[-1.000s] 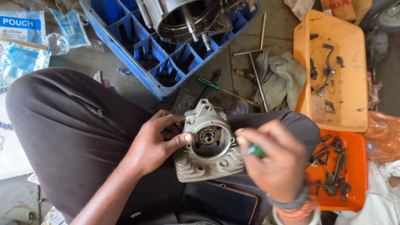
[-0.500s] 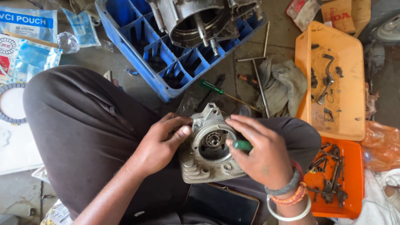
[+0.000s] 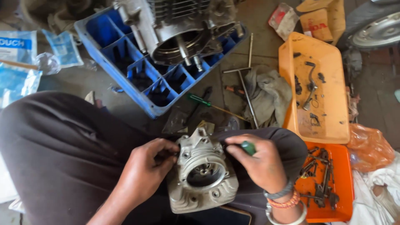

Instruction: The person sits on the workshop floor with a motorcycle cylinder head in their lap, fitting a small metal bracket and a bearing-like component into it. They press parts in by hand, turn the head over, and use a green-handled screwdriver to seat and adjust components inside the bore.

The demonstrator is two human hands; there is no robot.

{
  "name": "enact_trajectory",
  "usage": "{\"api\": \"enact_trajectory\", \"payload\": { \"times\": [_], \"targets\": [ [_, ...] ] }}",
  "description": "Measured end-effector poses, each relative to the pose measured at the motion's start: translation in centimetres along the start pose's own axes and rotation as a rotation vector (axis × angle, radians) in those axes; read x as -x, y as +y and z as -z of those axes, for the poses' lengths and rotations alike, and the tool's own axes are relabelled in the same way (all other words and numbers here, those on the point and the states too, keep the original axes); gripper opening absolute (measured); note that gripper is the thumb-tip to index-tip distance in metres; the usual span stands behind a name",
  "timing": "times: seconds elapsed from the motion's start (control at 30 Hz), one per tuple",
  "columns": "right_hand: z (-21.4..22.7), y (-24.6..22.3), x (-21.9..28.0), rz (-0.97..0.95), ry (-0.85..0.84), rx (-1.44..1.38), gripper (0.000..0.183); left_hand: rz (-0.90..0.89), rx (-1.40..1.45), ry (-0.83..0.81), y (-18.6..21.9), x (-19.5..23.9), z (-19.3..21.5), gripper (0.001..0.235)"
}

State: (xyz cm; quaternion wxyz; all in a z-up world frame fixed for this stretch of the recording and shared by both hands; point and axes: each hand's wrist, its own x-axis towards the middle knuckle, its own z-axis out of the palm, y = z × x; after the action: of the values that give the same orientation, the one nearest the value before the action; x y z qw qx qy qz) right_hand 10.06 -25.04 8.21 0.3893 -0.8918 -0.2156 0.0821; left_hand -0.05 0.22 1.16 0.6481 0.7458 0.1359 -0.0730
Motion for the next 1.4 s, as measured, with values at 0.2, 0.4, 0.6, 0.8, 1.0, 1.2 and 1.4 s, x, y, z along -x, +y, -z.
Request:
{"api": "enact_trajectory", "payload": {
  "times": [0.2,0.4,0.6,0.8,1.0,1.2,1.4],
  "targets": [
    [-1.3,1.1,-0.1,-0.166,-0.100,-0.035,0.014,0.126,0.066,0.031,1.7,-0.1,-0.2,0.032],
    [-1.3,0.6,-0.5,-0.051,-0.057,-0.009,0.014,0.157,0.009,0.052,0.8,0.0,-0.5,0.026],
    [-0.6,0.6,-0.4,-0.136,-0.169,0.021,0.012,0.171,0.043,0.083,0.1,0.4,-1.1,0.021],
    [-1.2,0.4,-0.3,-0.120,-0.087,-0.007,0.014,0.060,0.086,0.114,-0.2,0.6,-1.0,0.021],
    [-0.1,-1.3,0.8,-0.025,-0.115,0.022,0.025,0.020,0.016,0.100,0.1,0.6,-1.0,0.030],
    [0.7,-1.7,3.7,-0.129,-0.159,0.270,0.031,-0.062,-0.087,-0.099,1.7,0.9,-0.8,0.083],
    [3.6,-0.5,-0.3,-0.272,-0.236,0.257,0.024,-0.164,-0.338,-0.184,2.4,1.6,-1.2,0.108]
  ]
}}
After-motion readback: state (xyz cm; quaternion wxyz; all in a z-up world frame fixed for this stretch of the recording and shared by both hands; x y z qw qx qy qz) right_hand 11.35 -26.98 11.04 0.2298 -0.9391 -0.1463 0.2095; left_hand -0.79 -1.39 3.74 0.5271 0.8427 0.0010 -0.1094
